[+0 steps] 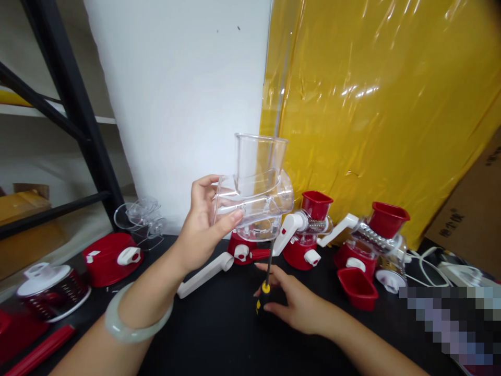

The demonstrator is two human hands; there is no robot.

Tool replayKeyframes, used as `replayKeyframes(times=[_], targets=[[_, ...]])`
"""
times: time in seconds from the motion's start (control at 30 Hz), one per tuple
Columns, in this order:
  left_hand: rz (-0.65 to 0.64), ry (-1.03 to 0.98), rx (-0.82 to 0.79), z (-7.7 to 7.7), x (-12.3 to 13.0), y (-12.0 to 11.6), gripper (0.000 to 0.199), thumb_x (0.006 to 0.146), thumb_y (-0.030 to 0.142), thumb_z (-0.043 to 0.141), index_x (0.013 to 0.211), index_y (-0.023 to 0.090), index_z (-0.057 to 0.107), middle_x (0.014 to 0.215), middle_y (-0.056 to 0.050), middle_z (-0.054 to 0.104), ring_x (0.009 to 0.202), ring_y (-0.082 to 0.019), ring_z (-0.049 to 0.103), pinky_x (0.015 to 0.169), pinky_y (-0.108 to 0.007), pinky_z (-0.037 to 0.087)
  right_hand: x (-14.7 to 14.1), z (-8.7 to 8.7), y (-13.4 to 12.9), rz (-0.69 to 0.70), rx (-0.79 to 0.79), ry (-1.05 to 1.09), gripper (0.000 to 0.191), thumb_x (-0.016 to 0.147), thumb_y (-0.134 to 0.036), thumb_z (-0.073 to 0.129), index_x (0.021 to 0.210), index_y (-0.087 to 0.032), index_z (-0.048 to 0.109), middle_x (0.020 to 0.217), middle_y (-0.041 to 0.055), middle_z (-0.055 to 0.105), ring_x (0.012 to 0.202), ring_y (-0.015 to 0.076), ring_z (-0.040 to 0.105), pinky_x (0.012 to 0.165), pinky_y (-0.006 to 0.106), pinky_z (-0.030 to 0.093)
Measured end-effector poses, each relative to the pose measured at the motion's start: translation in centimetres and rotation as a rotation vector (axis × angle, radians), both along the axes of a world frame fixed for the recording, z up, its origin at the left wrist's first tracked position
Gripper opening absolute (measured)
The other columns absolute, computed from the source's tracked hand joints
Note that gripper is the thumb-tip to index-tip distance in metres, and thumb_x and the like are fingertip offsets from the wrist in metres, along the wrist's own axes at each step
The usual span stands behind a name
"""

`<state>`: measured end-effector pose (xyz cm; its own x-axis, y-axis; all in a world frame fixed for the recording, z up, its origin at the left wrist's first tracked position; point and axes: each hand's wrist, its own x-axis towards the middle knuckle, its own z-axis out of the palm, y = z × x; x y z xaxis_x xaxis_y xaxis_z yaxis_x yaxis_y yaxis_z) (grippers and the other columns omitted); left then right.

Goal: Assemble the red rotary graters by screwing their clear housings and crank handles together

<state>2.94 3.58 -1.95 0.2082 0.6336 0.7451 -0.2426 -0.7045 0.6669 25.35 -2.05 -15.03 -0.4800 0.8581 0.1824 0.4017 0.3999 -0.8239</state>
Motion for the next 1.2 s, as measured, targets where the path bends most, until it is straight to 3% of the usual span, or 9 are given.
replayKeyframes(times=[0.1, 0.3, 0.43, 0.6, 0.7, 0.8, 0.97, 1.1, 1.2], targets=[[0.001, 0.001, -0.006, 0.0, 0.0, -0.1, 0.06, 0.079, 0.031, 0.078, 0.123, 0.028, 0.038, 0.113, -0.003, 0.059, 0.102, -0.018, 0.066, 0.088, -0.032, 0.059, -0.3, -0.9, 0.6, -0.117, 0.046, -0.037, 0.085, 0.071, -0.016, 0.088, 0.145, -0.024, 0.047, 0.099, 0.0023, 0.065, 0.094, 0.0224, 0.063, 0.093, 0.042, 0.053], [-0.002, 0.005, -0.009, -0.1, -0.1, 0.1, 0.06, 0.08, 0.032, 0.078, 0.123, 0.029, 0.037, 0.113, -0.004, 0.059, 0.102, -0.018, 0.066, 0.088, -0.032, 0.058, 0.3, 0.0, 0.0, 0.01, 0.0, 0.036, 0.092, 0.073, -0.015, 0.085, 0.151, -0.026, 0.038, 0.137, 0.01, 0.056, 0.124, 0.0255, 0.056, 0.108, 0.045, 0.046], [-0.006, 0.001, -0.007, -0.1, 0.0, 0.1, 0.06, 0.079, 0.032, 0.078, 0.123, 0.029, 0.038, 0.113, -0.004, 0.059, 0.102, -0.02, 0.066, 0.089, -0.034, 0.058, 0.1, 0.1, 0.0, 0.017, 0.012, -0.01, 0.082, 0.083, -0.005, 0.072, 0.153, -0.026, 0.036, 0.115, 0.0056, 0.067, 0.11, 0.0218, 0.063, 0.104, 0.043, 0.049], [-0.003, 0.003, -0.005, 0.0, 0.0, 0.0, 0.059, 0.079, 0.031, 0.078, 0.123, 0.029, 0.038, 0.113, -0.003, 0.058, 0.101, -0.018, 0.065, 0.089, -0.033, 0.058, -0.2, -0.8, 0.5, -0.114, 0.063, -0.024, 0.101, 0.059, -0.023, 0.097, 0.146, -0.024, 0.046, 0.117, 0.0067, 0.062, 0.108, 0.0259, 0.061, 0.1, 0.044, 0.051], [0.001, 0.004, -0.004, -0.1, -0.1, 0.0, 0.059, 0.079, 0.03, 0.077, 0.123, 0.029, 0.038, 0.113, -0.003, 0.059, 0.101, -0.018, 0.066, 0.089, -0.034, 0.058, 0.1, -0.6, 0.2, -0.005, 0.055, 0.028, 0.097, 0.07, -0.017, 0.089, 0.152, -0.026, 0.038, 0.134, 0.0093, 0.057, 0.124, 0.0261, 0.056, 0.112, 0.046, 0.043], [-0.009, -0.002, -0.003, -0.1, -0.1, 0.0, 0.059, 0.079, 0.029, 0.077, 0.123, 0.029, 0.039, 0.113, -0.003, 0.059, 0.102, -0.019, 0.065, 0.089, -0.034, 0.058, 0.0, -0.6, 0.1, 0.042, 0.017, 0.022, 0.087, 0.081, -0.006, 0.074, 0.155, -0.027, 0.032, 0.124, 0.0069, 0.065, 0.118, 0.0228, 0.061, 0.11, 0.045, 0.045], [-0.011, -0.002, -0.006, 0.0, 0.0, 0.0, 0.059, 0.079, 0.03, 0.078, 0.123, 0.028, 0.038, 0.115, -0.004, 0.058, 0.102, -0.018, 0.065, 0.088, -0.032, 0.058, -0.4, -1.0, 0.3, -0.121, 0.07, -0.028, 0.093, 0.065, -0.025, 0.094, 0.145, -0.023, 0.047, 0.116, 0.0071, 0.062, 0.107, 0.0262, 0.062, 0.101, 0.044, 0.05], [-0.008, 0.002, -0.014, 0.0, 0.0, 0.0, 0.06, 0.079, 0.031, 0.078, 0.123, 0.028, 0.038, 0.114, -0.004, 0.059, 0.103, -0.018, 0.065, 0.088, -0.032, 0.057, -0.1, -0.5, 0.0, 0.017, 0.063, 0.044, 0.092, 0.073, -0.019, 0.087, 0.15, -0.025, 0.038, 0.135, 0.0097, 0.056, 0.125, 0.0257, 0.055, 0.113, 0.047, 0.042], [-0.003, 0.001, -0.012, 0.0, 0.0, 0.0, 0.06, 0.079, 0.031, 0.078, 0.123, 0.029, 0.038, 0.114, -0.003, 0.058, 0.103, -0.019, 0.065, 0.089, -0.033, 0.057, -0.2, -0.5, 0.0, 0.043, 0.052, 0.052, 0.083, 0.082, -0.007, 0.072, 0.153, -0.025, 0.033, 0.122, 0.0074, 0.065, 0.117, 0.0228, 0.06, 0.111, 0.046, 0.044]])
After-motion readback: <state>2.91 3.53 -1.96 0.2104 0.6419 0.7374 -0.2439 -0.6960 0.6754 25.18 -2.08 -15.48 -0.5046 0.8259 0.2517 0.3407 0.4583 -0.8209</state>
